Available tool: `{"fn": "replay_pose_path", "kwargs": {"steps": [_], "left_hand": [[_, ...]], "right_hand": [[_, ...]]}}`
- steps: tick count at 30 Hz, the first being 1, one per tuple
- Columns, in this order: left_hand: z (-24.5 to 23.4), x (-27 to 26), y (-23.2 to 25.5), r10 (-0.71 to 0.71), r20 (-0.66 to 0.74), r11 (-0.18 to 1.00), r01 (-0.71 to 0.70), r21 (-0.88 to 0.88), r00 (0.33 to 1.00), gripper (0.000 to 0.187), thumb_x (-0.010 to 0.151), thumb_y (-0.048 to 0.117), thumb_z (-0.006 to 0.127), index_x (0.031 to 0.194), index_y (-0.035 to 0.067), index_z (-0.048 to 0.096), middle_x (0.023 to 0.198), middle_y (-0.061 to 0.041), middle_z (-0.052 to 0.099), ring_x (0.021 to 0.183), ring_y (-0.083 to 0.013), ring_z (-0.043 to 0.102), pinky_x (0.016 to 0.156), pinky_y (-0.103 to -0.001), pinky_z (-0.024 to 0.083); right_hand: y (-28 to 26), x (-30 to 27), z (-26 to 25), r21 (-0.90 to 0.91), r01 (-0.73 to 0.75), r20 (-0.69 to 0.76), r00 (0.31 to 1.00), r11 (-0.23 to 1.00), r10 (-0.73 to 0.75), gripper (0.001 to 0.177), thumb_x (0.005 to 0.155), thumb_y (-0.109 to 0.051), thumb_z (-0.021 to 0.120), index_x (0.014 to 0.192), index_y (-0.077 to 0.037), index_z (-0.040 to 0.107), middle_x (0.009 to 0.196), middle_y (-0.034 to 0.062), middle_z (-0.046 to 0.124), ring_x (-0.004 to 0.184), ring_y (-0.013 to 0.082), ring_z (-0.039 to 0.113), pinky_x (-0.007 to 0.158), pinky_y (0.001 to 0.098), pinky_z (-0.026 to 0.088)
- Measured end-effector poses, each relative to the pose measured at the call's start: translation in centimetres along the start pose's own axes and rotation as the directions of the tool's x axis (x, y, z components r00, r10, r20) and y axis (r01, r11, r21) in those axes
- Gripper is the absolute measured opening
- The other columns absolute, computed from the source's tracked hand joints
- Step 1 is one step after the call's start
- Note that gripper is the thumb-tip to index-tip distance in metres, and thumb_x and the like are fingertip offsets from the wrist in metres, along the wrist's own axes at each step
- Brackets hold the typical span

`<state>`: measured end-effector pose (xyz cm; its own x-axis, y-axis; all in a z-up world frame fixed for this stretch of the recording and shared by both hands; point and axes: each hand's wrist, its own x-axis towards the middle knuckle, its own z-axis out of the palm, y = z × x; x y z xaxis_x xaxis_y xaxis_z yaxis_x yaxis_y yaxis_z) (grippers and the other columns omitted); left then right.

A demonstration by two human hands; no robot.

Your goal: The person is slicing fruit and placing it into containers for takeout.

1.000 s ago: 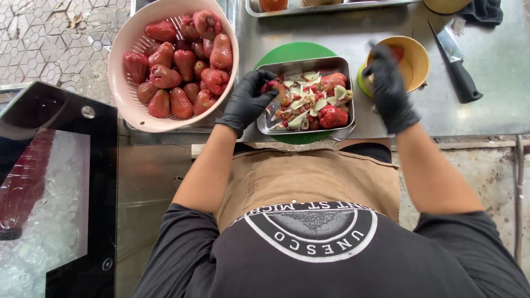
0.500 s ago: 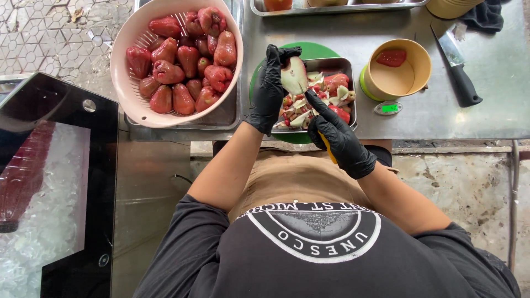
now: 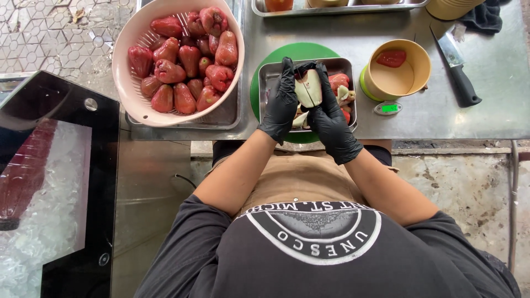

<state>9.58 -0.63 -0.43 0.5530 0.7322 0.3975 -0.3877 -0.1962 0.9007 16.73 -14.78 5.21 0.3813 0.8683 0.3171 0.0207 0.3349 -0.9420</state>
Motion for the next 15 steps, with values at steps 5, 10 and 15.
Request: {"fn": "replay_pose_path", "kwargs": {"steps": [5, 10, 15], "left_hand": [[0.6, 0.3, 5.1, -0.421, 0.178, 0.753, 0.452, -0.478, 0.889, 0.048, 0.113, 0.034, 0.050, 0.147, 0.000, 0.056, 0.133, -0.009, 0.065, 0.116, -0.0138, 0.064, 0.100, -0.027, 0.053], [-1.3, 0.3, 6.7, -0.552, 0.292, 0.576, 0.611, -0.543, 0.781, 0.039, 0.109, 0.023, 0.056, 0.143, 0.003, 0.057, 0.124, -0.008, 0.066, 0.107, -0.0167, 0.066, 0.093, -0.032, 0.058], [-1.9, 0.3, 7.8, -0.545, 0.284, 0.519, 0.583, -0.625, 0.789, 0.038, 0.107, 0.024, 0.057, 0.140, 0.006, 0.057, 0.129, -0.009, 0.064, 0.109, -0.0196, 0.066, 0.093, -0.035, 0.059]], "right_hand": [[-2.3, 0.3, 0.1, 0.214, -0.074, -0.026, 0.996, 0.974, 0.082, 0.069, 0.111, -0.001, 0.052, 0.170, -0.017, 0.021, 0.170, 0.0042, 0.035, 0.150, 0.0147, 0.044, 0.124, 0.0301, 0.040], [-3.2, -0.4, -1.4, 0.653, -0.221, 0.068, 0.970, 0.725, 0.234, 0.051, 0.120, -0.009, 0.057, 0.168, -0.018, 0.039, 0.115, 0.0071, 0.060, 0.080, 0.0105, 0.061, 0.066, 0.0247, 0.052], [-3.6, -0.4, -2.2, 0.870, -0.449, 0.352, 0.856, 0.205, 0.379, 0.025, 0.113, -0.036, 0.050, 0.121, -0.012, 0.053, 0.100, -0.0021, 0.054, 0.064, 0.0093, 0.045, 0.056, 0.0225, 0.039]]}}
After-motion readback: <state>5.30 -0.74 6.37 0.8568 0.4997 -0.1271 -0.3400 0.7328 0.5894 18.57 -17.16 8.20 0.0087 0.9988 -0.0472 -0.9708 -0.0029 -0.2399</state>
